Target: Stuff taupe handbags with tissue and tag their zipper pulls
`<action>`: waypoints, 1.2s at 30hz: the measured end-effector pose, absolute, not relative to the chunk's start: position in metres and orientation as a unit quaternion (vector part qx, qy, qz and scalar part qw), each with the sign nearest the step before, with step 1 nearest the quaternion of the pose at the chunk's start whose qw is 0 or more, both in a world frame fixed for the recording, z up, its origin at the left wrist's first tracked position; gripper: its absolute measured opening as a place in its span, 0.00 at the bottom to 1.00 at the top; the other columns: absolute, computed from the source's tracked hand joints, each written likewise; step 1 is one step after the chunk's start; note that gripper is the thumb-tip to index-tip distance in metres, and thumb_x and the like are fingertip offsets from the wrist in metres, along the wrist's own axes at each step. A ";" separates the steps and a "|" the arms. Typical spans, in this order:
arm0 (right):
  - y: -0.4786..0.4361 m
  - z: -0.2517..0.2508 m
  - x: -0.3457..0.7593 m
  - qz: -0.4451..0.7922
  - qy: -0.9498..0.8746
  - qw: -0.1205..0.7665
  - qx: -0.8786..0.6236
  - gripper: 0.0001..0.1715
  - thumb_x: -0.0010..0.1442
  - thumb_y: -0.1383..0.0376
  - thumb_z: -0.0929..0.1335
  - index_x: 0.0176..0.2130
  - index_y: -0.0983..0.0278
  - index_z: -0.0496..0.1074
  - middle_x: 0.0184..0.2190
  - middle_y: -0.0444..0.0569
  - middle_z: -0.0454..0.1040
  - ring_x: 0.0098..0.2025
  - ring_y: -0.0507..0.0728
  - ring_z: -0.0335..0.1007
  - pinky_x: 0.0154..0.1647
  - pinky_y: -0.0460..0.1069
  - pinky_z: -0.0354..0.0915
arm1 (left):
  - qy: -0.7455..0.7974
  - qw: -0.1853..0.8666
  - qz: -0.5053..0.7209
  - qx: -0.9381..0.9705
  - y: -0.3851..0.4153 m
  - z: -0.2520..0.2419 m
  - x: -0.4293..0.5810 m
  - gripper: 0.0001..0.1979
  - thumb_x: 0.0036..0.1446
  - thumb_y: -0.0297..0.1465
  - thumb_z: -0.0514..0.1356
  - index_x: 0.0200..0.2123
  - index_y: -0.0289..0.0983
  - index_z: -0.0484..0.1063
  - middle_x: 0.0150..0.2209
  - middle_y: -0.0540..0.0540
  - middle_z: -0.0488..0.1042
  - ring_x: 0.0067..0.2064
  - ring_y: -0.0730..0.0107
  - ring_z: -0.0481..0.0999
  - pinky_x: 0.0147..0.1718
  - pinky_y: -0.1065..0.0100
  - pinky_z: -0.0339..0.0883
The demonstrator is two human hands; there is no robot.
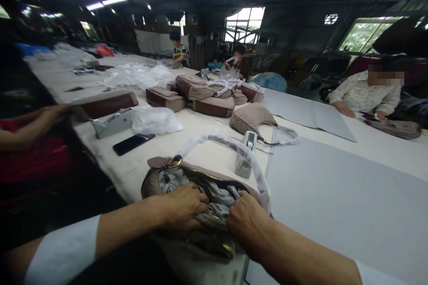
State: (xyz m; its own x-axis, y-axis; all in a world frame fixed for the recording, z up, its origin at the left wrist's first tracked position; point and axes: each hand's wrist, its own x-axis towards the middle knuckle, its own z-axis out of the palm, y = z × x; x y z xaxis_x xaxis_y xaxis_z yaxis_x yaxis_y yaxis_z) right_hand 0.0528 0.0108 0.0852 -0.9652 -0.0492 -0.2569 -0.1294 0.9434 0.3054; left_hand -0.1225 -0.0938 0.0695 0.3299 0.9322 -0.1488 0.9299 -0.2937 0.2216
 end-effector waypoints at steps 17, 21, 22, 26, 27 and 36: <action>0.037 0.086 0.099 -0.221 0.882 -0.268 0.319 0.21 0.58 0.51 0.65 0.44 0.63 0.67 0.35 0.48 0.73 0.33 0.55 0.71 0.33 0.50 0.70 | 0.498 0.153 0.356 0.776 -0.049 0.072 -0.078 0.15 0.53 0.37 0.61 0.41 0.33 0.73 0.44 0.41 0.72 0.46 0.61 0.71 0.48 0.66 0.64; 0.038 0.078 0.090 -0.314 0.827 -0.301 0.355 0.18 0.58 0.51 0.64 0.37 0.63 0.68 0.28 0.45 0.71 0.27 0.54 0.69 0.27 0.47 0.67 | 0.537 0.191 0.313 0.760 -0.054 0.070 -0.074 0.12 0.52 0.39 0.60 0.27 0.34 0.74 0.40 0.43 0.70 0.43 0.62 0.70 0.46 0.66 0.65; 0.038 0.078 0.090 -0.320 0.817 -0.314 0.363 0.19 0.58 0.51 0.64 0.38 0.63 0.68 0.29 0.46 0.72 0.27 0.54 0.70 0.27 0.48 0.67 | 0.554 0.203 0.304 0.748 -0.056 0.069 -0.072 0.13 0.51 0.39 0.61 0.27 0.35 0.74 0.41 0.42 0.69 0.44 0.61 0.69 0.47 0.64 0.65; 0.031 0.078 0.088 -0.256 0.853 -0.290 0.349 0.24 0.53 0.50 0.67 0.43 0.63 0.69 0.37 0.49 0.72 0.33 0.56 0.69 0.33 0.50 0.67 | 0.598 0.225 0.287 0.714 -0.056 0.067 -0.062 0.12 0.47 0.38 0.61 0.30 0.34 0.73 0.43 0.41 0.66 0.46 0.56 0.67 0.47 0.59 0.65; 0.028 0.076 0.088 -0.234 0.865 -0.284 0.341 0.21 0.53 0.50 0.67 0.40 0.63 0.70 0.35 0.49 0.72 0.33 0.57 0.69 0.34 0.51 0.67 | 0.601 0.225 0.291 0.710 -0.055 0.067 -0.060 0.12 0.46 0.38 0.61 0.29 0.34 0.73 0.42 0.42 0.67 0.45 0.56 0.67 0.47 0.60 0.65; 0.013 0.039 0.092 -0.326 0.683 -0.540 0.368 0.19 0.61 0.53 0.63 0.35 0.66 0.69 0.32 0.50 0.71 0.34 0.57 0.69 0.35 0.51 0.66 | 0.555 0.366 0.376 0.646 -0.056 0.079 -0.066 0.10 0.46 0.34 0.66 0.32 0.36 0.78 0.43 0.44 0.67 0.48 0.61 0.68 0.50 0.66 0.62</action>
State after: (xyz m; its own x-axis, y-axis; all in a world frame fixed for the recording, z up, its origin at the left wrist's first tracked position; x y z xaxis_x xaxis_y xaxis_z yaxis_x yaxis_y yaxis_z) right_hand 0.0918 0.0129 0.0386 -0.1451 0.8549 0.4982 0.1500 0.5167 -0.8429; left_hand -0.0658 -0.0564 0.0787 0.1011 0.9916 0.0804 0.4415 -0.1171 0.8896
